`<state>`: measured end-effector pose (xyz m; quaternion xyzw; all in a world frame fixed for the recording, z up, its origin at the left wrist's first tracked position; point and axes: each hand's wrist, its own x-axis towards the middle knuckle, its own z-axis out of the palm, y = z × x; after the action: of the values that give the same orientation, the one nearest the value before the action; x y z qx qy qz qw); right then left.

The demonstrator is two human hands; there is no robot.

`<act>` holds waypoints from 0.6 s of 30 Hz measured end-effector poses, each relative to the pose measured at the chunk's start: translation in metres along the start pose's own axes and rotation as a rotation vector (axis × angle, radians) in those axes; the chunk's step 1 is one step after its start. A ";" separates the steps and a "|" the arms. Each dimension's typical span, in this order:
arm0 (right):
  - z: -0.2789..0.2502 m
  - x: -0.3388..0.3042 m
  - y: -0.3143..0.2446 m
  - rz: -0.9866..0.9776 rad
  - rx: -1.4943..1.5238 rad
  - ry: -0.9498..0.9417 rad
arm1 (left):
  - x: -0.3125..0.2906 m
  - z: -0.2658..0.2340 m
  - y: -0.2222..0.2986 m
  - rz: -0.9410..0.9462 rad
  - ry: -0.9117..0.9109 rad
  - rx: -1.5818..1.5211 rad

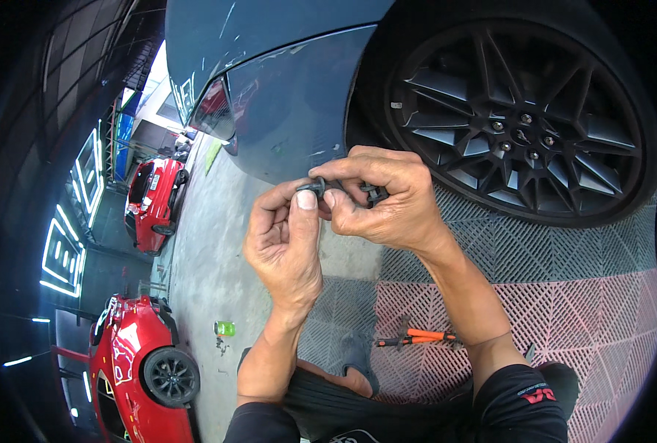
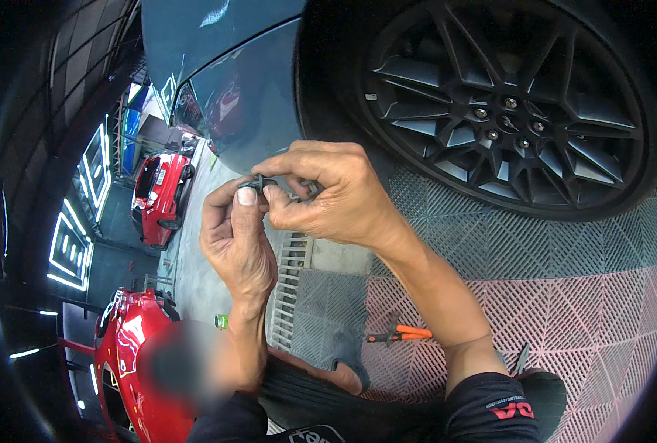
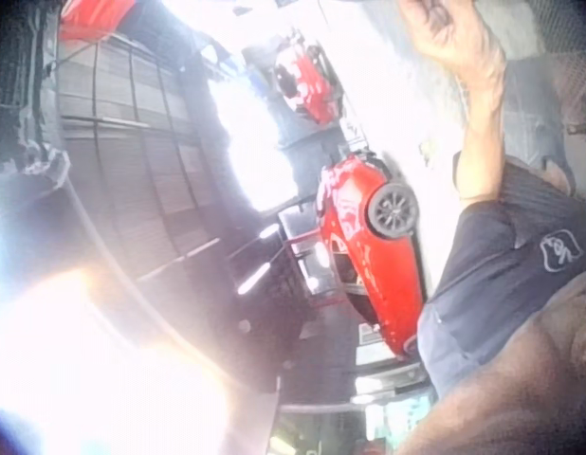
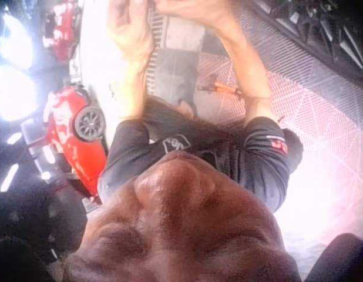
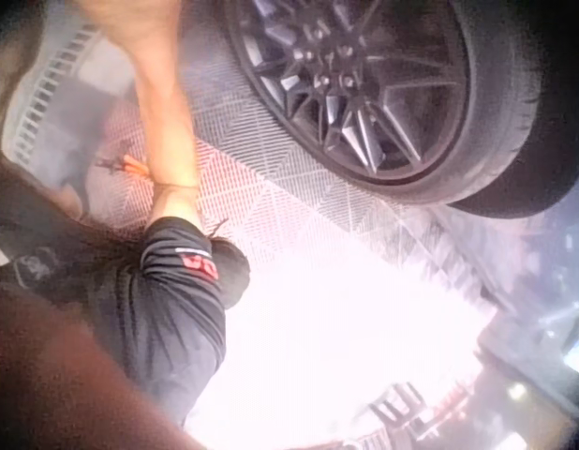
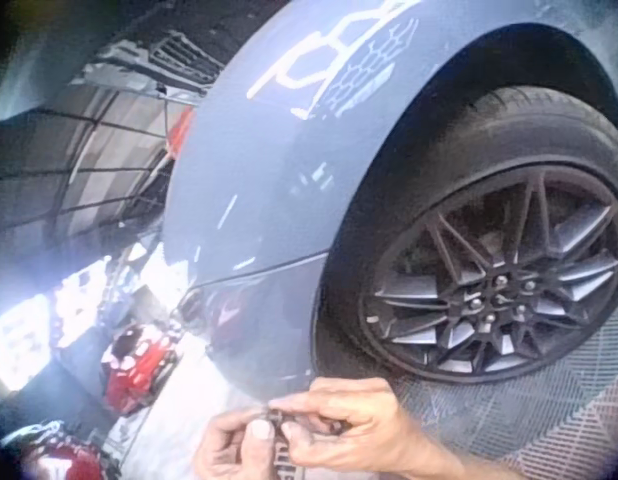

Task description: The person aligns and secures a car front bumper to the vehicle using plastic fasteners. They repeatedly position the bumper, insert fasteners into holes, and press them to lock the bumper in place.

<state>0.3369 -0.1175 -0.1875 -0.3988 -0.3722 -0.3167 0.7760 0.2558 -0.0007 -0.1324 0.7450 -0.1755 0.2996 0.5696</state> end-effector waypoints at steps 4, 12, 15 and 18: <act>0.020 -0.008 -0.002 -0.002 -0.027 0.015 | -0.006 -0.017 0.005 0.017 0.018 0.041; 0.043 -0.012 -0.012 -0.260 -0.374 -0.024 | -0.012 -0.049 0.018 -0.069 -0.024 0.048; 0.041 -0.014 -0.003 -0.300 -0.407 -0.088 | -0.014 -0.058 0.016 -0.189 -0.032 -0.066; 0.044 -0.015 -0.006 -0.204 -0.328 -0.162 | -0.016 -0.068 0.016 -0.227 -0.050 -0.125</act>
<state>0.3103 -0.0793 -0.1798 -0.5042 -0.4153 -0.4170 0.6320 0.2175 0.0588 -0.1192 0.7303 -0.1226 0.2029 0.6407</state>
